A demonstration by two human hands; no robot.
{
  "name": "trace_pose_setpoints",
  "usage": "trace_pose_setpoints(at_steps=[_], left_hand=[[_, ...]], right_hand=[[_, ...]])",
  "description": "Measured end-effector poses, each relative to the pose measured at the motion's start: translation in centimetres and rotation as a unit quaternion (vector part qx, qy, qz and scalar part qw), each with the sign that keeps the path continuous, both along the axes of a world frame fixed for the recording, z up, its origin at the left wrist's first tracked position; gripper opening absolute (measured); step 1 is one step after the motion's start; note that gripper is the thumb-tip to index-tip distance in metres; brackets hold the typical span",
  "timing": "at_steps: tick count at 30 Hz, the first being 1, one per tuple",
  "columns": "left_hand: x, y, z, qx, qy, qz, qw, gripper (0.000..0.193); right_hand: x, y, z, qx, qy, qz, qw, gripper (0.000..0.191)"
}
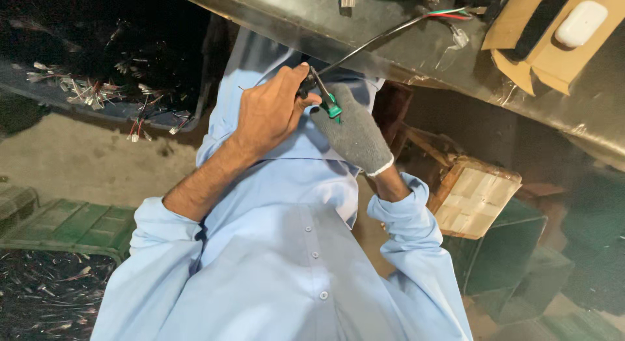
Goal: The person sits at a metal workbench and assembles wire harnesses. They hold a black cable, use pliers to work on the wire ends, fit connectors onto the cable, and place finished harnesses on the bench while reaching into bins of wire scraps and components.
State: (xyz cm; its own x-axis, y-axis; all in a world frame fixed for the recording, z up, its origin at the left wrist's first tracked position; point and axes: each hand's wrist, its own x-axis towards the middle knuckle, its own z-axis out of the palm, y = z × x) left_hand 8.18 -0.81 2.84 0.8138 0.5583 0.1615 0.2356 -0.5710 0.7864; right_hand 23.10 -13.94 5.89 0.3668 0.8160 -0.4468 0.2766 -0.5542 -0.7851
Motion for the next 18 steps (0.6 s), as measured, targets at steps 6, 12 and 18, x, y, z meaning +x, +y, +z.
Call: trace_pose_setpoints(at_steps=[6, 12, 18], left_hand=[[0.7, 1.5, 1.2, -0.078, 0.192, -0.065, 0.976, 0.039], [0.8, 2.1, 2.1, -0.058, 0.195, -0.090, 0.975, 0.036], [-2.0, 2.0, 0.5, -0.207, -0.186, 0.121, 0.953, 0.030]], right_hand=[[-0.8, 0.1, -2.3, -0.016, -0.032, -0.019, 0.999, 0.035], [0.0, 0.6, -0.8, 0.055, -0.236, 0.060, 0.968, 0.040], [2.7, 1.5, 3.0, 0.181, -0.351, 0.072, 0.916, 0.035]])
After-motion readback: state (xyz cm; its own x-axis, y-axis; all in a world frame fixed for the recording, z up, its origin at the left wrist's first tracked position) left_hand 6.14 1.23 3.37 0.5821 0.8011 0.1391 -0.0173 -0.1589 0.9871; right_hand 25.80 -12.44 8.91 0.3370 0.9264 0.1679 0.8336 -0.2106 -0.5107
